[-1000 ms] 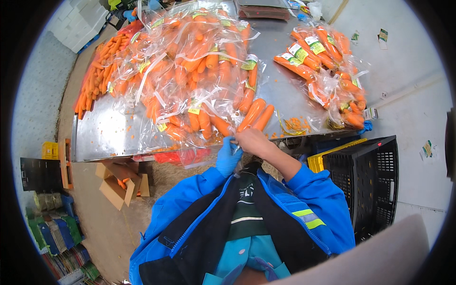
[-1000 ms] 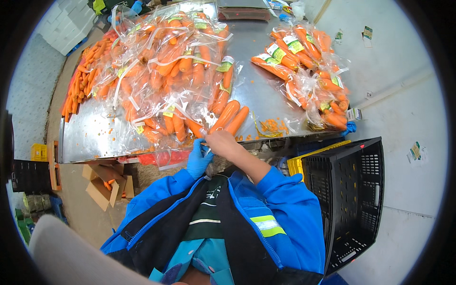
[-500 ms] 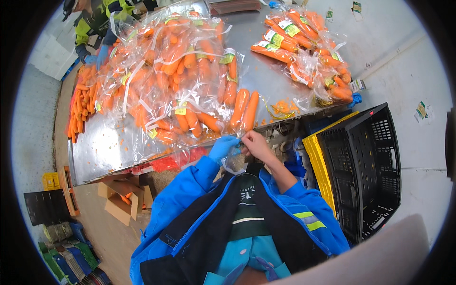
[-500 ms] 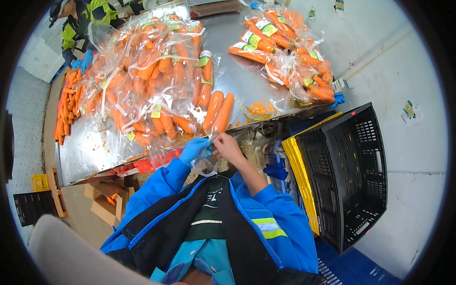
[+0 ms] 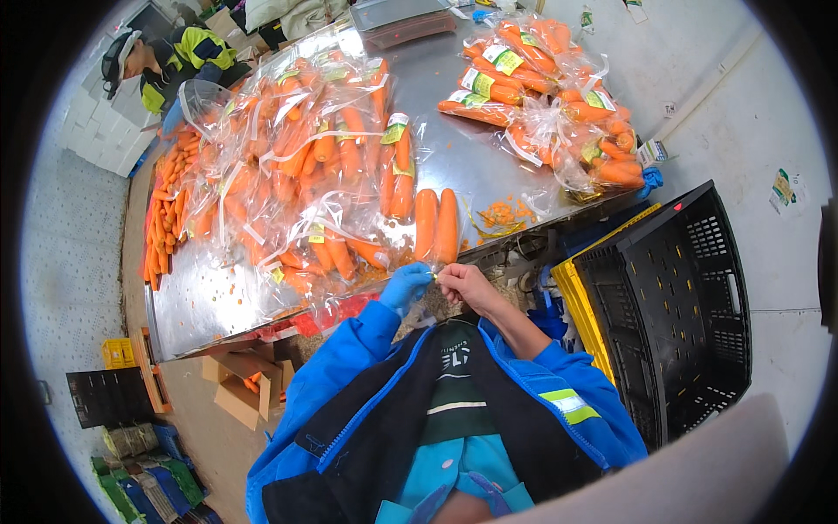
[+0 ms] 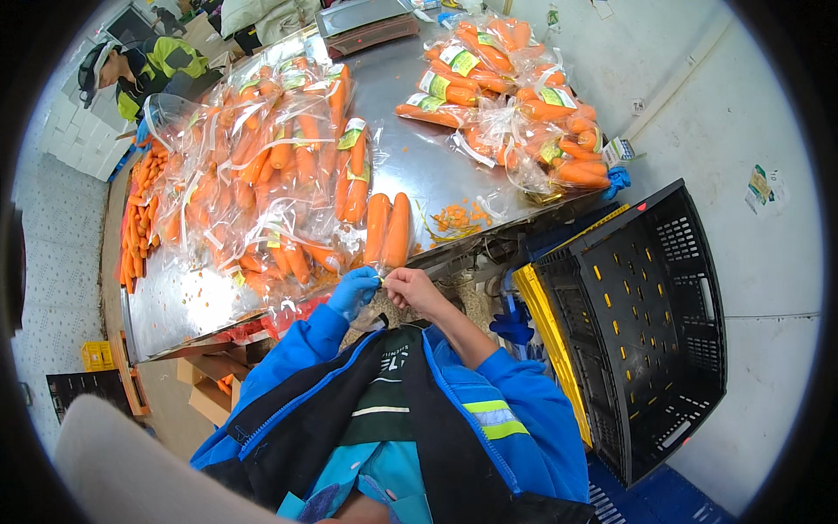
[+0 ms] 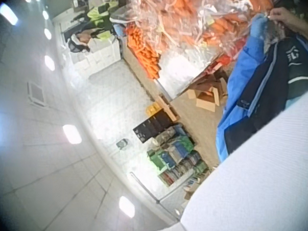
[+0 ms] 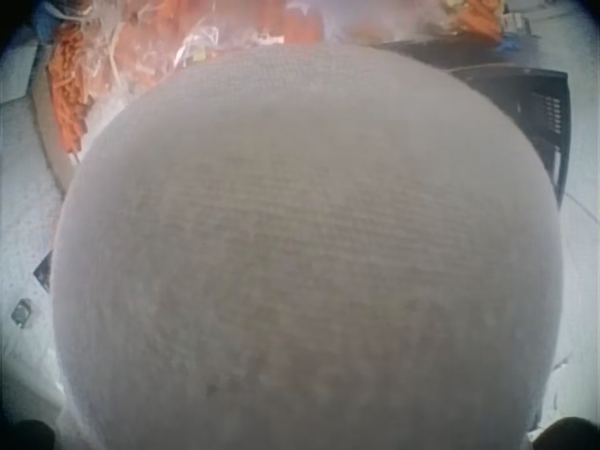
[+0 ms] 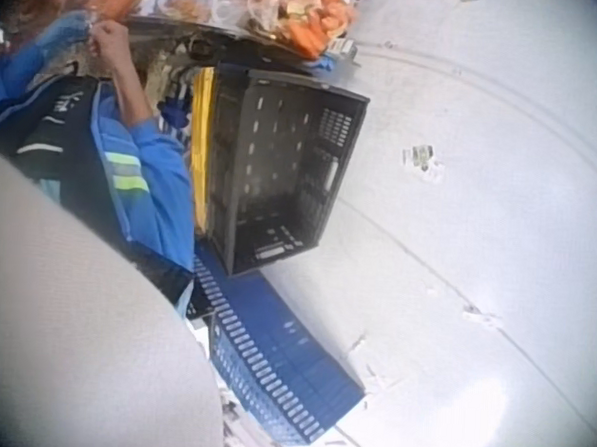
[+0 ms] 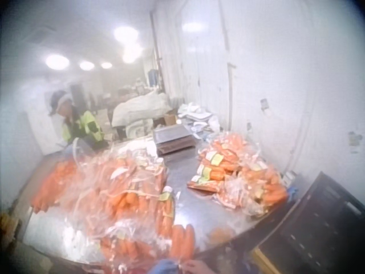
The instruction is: The person places carrots into plastic bags on a stainless steel table and seals each bag using a tape dispenser.
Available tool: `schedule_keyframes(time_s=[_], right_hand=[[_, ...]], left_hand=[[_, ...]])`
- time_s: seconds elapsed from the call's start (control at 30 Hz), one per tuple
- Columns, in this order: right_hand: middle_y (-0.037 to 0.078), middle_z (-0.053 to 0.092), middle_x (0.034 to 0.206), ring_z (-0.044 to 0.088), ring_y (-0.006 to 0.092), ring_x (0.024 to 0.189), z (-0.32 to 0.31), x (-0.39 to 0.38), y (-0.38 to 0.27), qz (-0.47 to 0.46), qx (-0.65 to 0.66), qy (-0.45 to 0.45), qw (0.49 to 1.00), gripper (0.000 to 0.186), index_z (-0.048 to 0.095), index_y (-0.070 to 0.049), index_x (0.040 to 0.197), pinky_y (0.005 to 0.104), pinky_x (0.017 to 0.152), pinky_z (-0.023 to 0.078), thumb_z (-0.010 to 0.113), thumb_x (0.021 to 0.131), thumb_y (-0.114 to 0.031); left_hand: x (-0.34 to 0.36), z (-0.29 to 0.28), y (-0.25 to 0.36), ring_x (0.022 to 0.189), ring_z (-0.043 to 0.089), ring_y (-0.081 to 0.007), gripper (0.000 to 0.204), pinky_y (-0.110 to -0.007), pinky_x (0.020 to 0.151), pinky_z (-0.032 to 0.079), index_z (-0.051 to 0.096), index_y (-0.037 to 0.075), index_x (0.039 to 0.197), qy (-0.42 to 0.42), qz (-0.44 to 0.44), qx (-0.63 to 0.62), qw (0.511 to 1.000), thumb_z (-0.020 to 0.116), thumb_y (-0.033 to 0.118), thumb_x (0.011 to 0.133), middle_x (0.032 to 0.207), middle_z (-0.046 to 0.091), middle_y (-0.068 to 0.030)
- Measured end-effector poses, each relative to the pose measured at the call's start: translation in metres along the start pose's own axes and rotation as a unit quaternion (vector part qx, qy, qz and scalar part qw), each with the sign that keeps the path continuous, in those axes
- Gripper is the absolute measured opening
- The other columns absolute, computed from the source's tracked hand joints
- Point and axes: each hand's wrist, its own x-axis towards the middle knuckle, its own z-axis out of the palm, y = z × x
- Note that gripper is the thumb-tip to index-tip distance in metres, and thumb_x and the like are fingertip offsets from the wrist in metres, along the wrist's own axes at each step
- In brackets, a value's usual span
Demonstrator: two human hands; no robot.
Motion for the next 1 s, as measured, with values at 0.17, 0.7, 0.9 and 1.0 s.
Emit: schedule_keyframes(time_s=[0.17,0.7,0.9,1.0], right_hand=[[0.003,0.059,0.065,0.059,0.0103,0.058,0.003,-0.012,-0.026,-0.050,-0.123,0.018,0.991,0.015,0.058,-0.003,0.077,0.0239,0.047,0.043,0.053,0.085,-0.015],[-0.001,0.044,0.049,0.041,0.0089,0.043,0.014,-0.019,-0.009,0.015,0.251,0.076,0.965,0.026,0.052,-0.004,0.070,0.0222,0.042,0.034,0.051,0.087,-0.024],[0.009,0.052,0.059,0.054,0.0264,0.052,0.021,-0.037,-0.017,-0.373,-0.368,0.306,0.795,0.014,0.054,-0.003,0.078,0.0315,0.047,0.044,0.057,0.082,-0.016],[0.012,0.054,0.066,0.056,0.0324,0.060,0.029,-0.040,-0.022,-0.399,-0.433,0.303,0.749,0.009,0.053,-0.004,0.079,0.0348,0.052,0.046,0.058,0.079,-0.011]], left_hand=[[-0.001,0.014,0.015,0.047,0.042,-0.0107,0.022,-0.022,0.042,0.034,0.053,0.007,0.075,0.007,-0.296,-0.305,0.905,0.054,0.027,0.084,0.060,0.048,-0.0009],[-0.016,0.061,0.034,0.054,0.047,-0.0130,0.008,-0.025,0.050,0.043,0.052,0.010,0.078,-0.051,-0.188,-0.284,0.939,0.055,0.016,0.083,0.063,0.051,-0.0032],[-0.004,0.051,0.017,0.059,0.045,-0.0088,0.004,-0.020,0.051,0.037,0.054,0.008,0.081,0.016,-0.106,-0.269,0.957,0.056,0.011,0.082,0.070,0.053,-0.0010],[-0.003,0.047,0.012,0.058,0.046,-0.0092,0.004,-0.021,0.051,0.038,0.053,0.009,0.082,-0.022,-0.088,-0.264,0.960,0.055,0.012,0.084,0.070,0.053,-0.0014]])
